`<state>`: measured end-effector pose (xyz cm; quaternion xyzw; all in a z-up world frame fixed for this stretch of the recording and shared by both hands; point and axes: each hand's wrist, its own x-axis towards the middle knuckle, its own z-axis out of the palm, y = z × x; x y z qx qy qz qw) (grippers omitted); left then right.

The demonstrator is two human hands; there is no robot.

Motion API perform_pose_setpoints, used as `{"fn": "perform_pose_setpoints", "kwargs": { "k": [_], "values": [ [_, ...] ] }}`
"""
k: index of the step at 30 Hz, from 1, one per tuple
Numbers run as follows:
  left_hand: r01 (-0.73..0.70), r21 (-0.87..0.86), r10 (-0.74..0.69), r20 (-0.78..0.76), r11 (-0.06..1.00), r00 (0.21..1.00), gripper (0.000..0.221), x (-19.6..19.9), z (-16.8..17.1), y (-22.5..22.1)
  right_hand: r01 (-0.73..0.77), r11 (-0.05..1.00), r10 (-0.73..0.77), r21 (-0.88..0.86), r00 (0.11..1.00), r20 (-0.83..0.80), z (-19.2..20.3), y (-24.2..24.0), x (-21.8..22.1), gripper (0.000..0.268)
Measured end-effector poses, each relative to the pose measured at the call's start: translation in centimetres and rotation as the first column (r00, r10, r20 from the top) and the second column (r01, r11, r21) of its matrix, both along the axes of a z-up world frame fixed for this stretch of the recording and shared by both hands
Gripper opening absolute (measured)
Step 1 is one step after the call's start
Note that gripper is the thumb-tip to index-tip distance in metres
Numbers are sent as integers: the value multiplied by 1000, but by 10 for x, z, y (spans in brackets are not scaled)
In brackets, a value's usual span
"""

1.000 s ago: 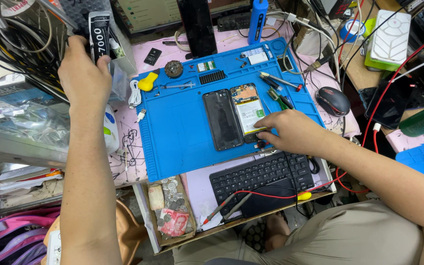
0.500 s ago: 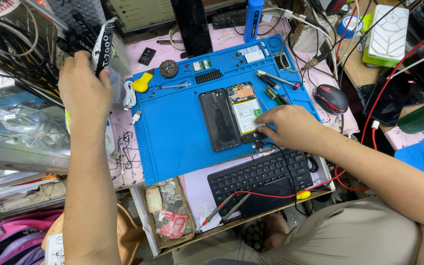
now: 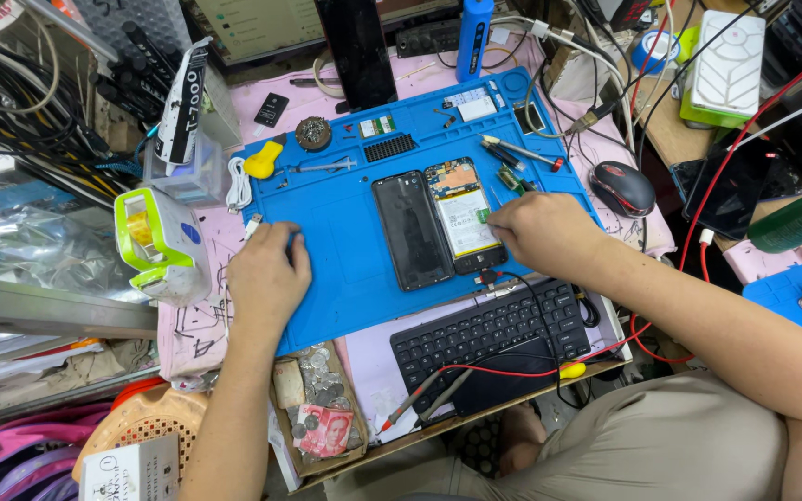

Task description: The person performs a repair on a mobile phone by removing the internal battery and disconnected components from the frame, handling various small internal parts and a adhesive tube while working on a blue repair mat.

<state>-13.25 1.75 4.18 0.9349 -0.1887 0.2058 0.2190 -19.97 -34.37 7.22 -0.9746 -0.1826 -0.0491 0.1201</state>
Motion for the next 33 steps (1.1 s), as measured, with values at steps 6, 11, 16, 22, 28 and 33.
{"fn": "perform_pose_setpoints", "kwargs": {
  "k": [6,11,16,22,28,33],
  "values": [
    [-4,-85,4,-1,996,1000,10,-4,-11,2,-49,998,52,-35,995,86,-1,1,7,17],
    [-20,-131,15,-43,991,999,9,-4,-10,0,-85,993,82,-81,996,-38,2,7,17,13],
    [9,-159,-7,11,987,1000,7,-2,-13,3,-154,959,122,-238,982,-141,-4,11,31,13],
    [159,84,-160,4,984,987,43,-10,-2,4,-134,925,78,-356,983,-168,-10,15,42,10],
    [294,266,-222,-268,918,937,80,-58,-3,-1,-128,949,80,-286,982,-173,-10,13,41,12],
    [563,-155,-577,-359,812,734,44,-102,-22,35,-134,949,83,-286,980,-183,-12,10,41,16]
  ]
}}
